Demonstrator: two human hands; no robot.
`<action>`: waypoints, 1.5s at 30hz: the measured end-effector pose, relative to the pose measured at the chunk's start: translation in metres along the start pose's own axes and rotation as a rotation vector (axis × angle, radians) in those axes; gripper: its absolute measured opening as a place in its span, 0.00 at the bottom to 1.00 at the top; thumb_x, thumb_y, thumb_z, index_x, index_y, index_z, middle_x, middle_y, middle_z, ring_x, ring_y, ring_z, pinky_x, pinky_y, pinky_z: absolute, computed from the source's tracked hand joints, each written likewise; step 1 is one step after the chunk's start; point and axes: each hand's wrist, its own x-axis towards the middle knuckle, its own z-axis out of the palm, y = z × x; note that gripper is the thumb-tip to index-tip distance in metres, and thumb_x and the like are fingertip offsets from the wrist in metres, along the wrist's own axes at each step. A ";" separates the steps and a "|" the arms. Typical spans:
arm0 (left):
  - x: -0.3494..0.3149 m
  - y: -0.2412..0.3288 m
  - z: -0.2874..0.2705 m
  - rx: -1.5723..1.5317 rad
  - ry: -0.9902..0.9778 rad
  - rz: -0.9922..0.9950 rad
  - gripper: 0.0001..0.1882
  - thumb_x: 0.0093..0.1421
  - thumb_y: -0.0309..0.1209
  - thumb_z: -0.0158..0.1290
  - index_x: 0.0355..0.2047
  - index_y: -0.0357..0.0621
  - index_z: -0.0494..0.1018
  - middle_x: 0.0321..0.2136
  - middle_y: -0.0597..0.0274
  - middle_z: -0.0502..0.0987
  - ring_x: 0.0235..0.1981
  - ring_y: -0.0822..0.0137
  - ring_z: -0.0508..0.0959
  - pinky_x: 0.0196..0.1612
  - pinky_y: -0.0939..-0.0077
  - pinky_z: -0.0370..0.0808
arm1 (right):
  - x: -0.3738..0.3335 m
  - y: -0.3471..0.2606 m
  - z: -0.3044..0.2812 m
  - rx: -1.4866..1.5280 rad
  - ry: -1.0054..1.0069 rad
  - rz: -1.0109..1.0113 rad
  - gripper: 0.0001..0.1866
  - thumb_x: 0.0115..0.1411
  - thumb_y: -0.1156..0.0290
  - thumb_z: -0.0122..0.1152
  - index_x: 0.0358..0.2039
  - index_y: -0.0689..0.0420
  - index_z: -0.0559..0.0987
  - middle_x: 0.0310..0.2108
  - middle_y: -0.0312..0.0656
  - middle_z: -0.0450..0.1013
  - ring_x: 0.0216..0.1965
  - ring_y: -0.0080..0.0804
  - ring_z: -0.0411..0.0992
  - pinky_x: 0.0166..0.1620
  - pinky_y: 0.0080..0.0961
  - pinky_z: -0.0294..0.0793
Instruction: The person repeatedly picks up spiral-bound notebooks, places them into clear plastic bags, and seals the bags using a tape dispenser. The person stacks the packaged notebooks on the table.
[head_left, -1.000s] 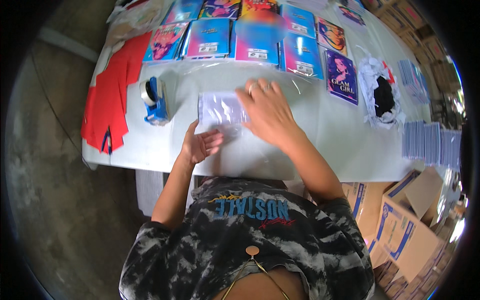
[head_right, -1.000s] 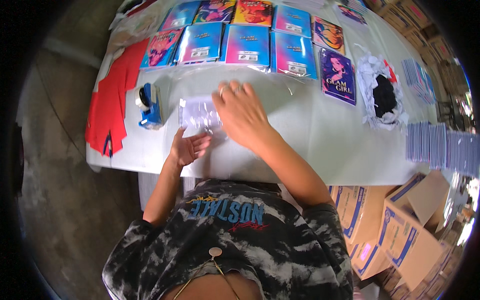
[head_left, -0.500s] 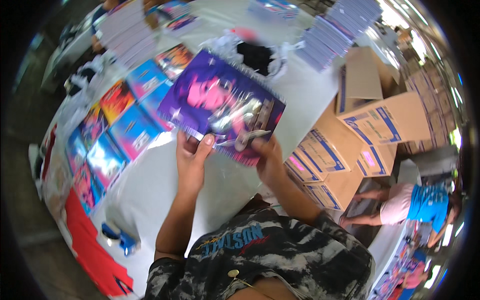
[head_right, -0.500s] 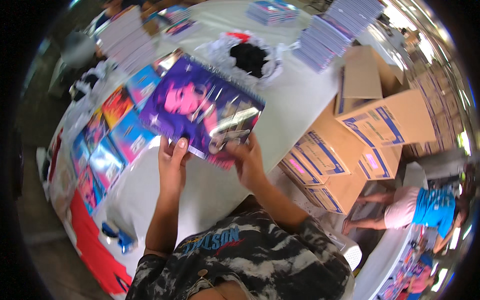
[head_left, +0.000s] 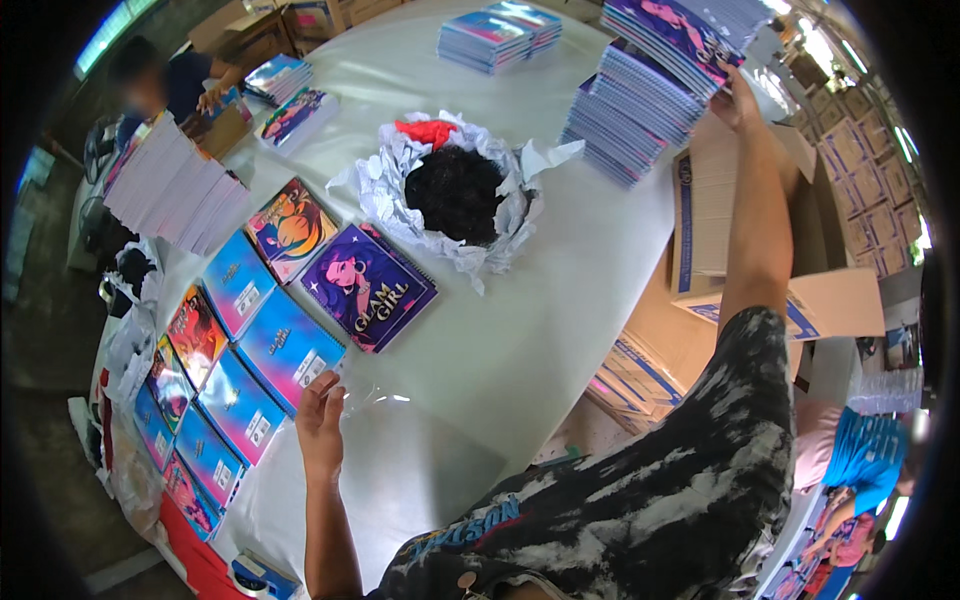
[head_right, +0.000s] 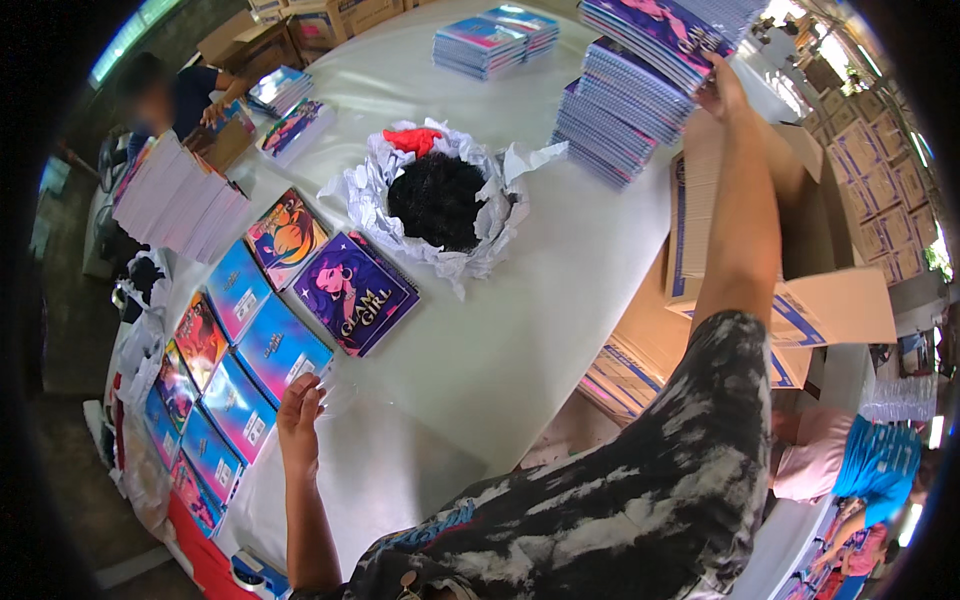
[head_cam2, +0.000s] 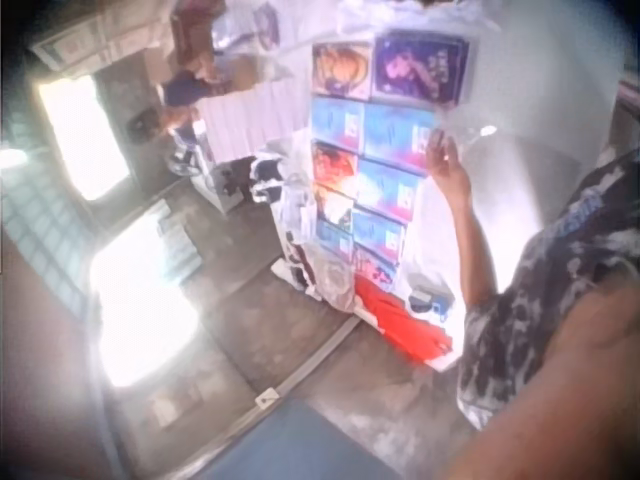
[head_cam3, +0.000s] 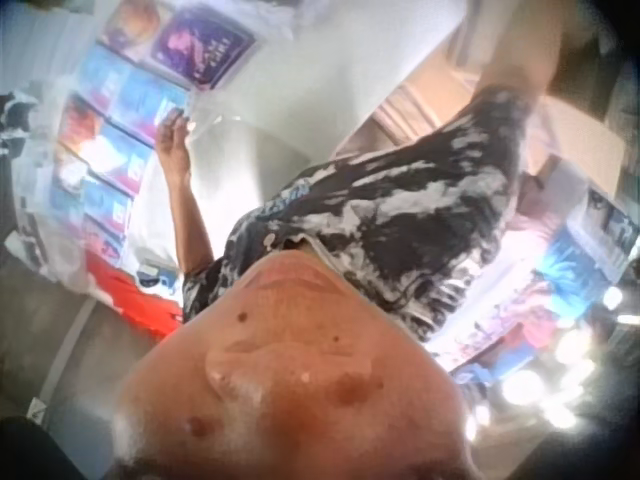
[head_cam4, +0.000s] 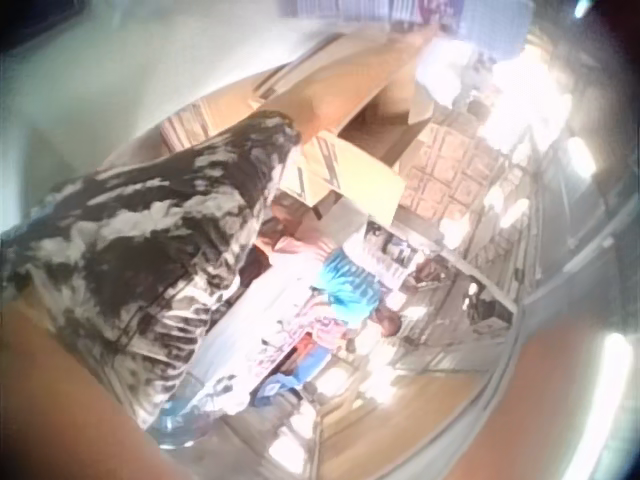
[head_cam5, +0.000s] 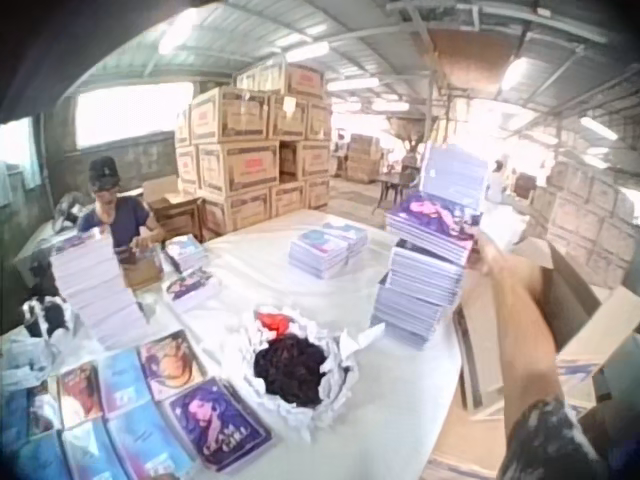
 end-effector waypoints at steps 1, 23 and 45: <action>0.004 -0.002 0.002 0.044 0.033 0.022 0.21 0.59 0.33 0.53 0.49 0.35 0.66 0.45 0.55 0.72 0.47 0.64 0.72 0.49 0.73 0.67 | 0.018 0.012 -0.003 -0.131 -0.010 -0.025 0.21 0.55 0.57 0.55 0.43 0.60 0.73 0.39 0.42 0.70 0.38 0.34 0.70 0.37 0.28 0.70; 0.036 0.048 0.022 0.552 -0.265 0.506 0.13 0.58 0.34 0.51 0.40 0.42 0.74 0.41 0.58 0.77 0.36 0.60 0.78 0.42 0.69 0.73 | -0.324 0.210 0.175 -0.692 -1.268 -0.915 0.42 0.43 0.55 0.69 0.58 0.53 0.64 0.59 0.45 0.59 0.63 0.47 0.51 0.60 0.38 0.50; 0.062 -0.057 -0.098 0.540 0.203 0.373 0.24 0.52 0.42 0.54 0.48 0.47 0.70 0.40 0.46 0.75 0.44 0.53 0.75 0.48 0.60 0.68 | -0.489 0.261 0.127 -0.016 -1.055 0.327 0.15 0.59 0.70 0.55 0.44 0.64 0.74 0.38 0.35 0.71 0.40 0.21 0.67 0.44 0.19 0.65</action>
